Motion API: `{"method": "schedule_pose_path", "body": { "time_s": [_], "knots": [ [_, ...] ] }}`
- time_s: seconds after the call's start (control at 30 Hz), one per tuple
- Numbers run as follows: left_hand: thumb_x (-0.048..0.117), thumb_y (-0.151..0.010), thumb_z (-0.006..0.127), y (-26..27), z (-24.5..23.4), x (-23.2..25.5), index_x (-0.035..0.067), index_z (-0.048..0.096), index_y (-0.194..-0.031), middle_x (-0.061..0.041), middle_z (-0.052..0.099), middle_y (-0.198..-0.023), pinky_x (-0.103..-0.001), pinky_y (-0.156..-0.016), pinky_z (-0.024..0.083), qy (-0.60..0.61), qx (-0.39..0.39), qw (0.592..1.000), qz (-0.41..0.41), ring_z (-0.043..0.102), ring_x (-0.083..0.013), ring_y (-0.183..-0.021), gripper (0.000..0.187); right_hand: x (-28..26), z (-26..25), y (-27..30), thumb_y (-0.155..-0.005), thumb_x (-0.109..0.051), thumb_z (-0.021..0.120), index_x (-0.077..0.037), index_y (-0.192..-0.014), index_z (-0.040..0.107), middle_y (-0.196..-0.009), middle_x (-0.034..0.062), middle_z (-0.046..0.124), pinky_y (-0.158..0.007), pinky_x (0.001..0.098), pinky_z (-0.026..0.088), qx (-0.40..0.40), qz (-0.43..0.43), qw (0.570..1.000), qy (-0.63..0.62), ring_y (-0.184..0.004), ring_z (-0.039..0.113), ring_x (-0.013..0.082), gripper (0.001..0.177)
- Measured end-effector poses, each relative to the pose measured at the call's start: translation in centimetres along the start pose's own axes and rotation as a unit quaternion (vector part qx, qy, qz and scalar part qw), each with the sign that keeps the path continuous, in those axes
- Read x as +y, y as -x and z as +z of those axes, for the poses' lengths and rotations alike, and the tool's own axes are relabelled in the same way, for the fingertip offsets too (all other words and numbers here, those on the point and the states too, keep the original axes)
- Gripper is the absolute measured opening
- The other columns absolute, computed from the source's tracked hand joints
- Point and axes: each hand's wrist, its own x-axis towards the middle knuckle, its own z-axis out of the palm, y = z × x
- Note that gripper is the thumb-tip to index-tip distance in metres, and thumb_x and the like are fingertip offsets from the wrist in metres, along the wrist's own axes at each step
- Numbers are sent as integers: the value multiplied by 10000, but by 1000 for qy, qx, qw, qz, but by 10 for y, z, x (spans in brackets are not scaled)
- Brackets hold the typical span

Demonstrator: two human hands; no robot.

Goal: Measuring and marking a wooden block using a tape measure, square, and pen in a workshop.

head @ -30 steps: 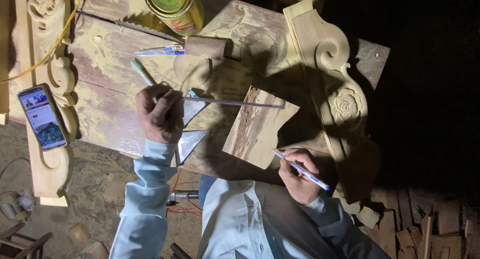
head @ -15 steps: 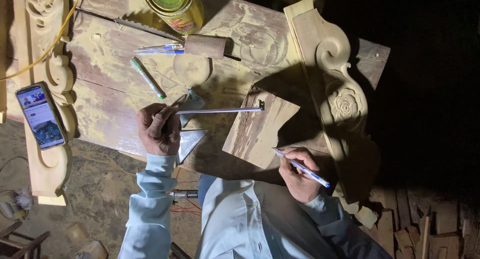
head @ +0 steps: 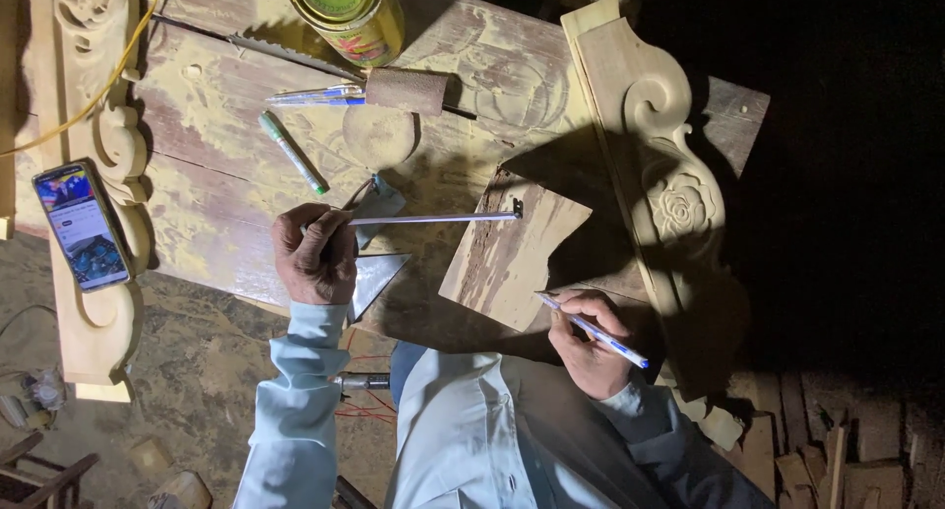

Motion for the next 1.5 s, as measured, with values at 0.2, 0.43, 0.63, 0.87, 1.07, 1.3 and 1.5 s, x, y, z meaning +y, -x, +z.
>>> {"method": "schedule_pose_path", "body": {
  "time_s": [0.2,0.43,0.63,0.87,1.07,1.3,1.5],
  "knots": [
    [14,-948,757,1,0,-4,101,806,-968,-103,625,-1082,-313,-817,550,6,6,1000,5,590,-197,-851,103,10,-5,9,-769,100,769,10,-881,651,-891,126,745,-705,264,573,19,59,998,-24,-778,728,149,186],
    [8,-944,756,-2,-3,-3,87,805,-978,-110,614,-1070,-337,-788,566,14,0,1000,11,594,-215,-841,99,6,-7,6,-759,106,789,13,-850,656,-885,149,735,-701,273,583,8,46,999,-7,-778,740,192,187],
    [25,-945,763,-5,-6,3,106,812,-954,-101,624,-1042,-329,-802,554,-15,-12,998,56,584,-229,-870,96,-12,-1,-5,-834,85,754,13,-905,647,-949,166,746,-743,312,610,8,76,996,-54,-841,770,222,147],
    [216,-963,748,-14,-24,24,232,771,-914,-49,676,-1042,-429,-817,528,-139,-132,966,172,660,-319,-1001,57,-24,-25,-11,-1084,-33,455,71,-1223,578,-1104,292,735,-890,486,647,65,77,990,-104,-1001,752,376,213],
    [238,-970,692,-26,-27,19,230,688,-859,-27,653,-1048,-419,-822,492,-188,-173,936,242,654,-311,-1025,111,-37,-16,-21,-991,48,594,105,-1091,644,-997,273,770,-830,481,645,14,52,998,-30,-905,785,368,125],
    [225,-944,710,-28,-28,21,274,675,-815,-3,655,-1027,-402,-809,494,-210,-162,930,255,664,-288,-1029,142,-10,-14,-5,-1067,-155,479,122,-1084,610,-1114,323,744,-1019,415,560,20,149,919,-364,-1045,738,317,307],
    [220,-937,707,-31,-32,22,263,692,-845,-20,650,-1059,-408,-803,498,-214,-179,922,267,660,-299,-1033,103,30,-4,14,-1081,-179,415,156,-1067,542,-1133,446,664,-1056,474,482,3,77,908,-413,-1111,674,449,359]
  ]
}}
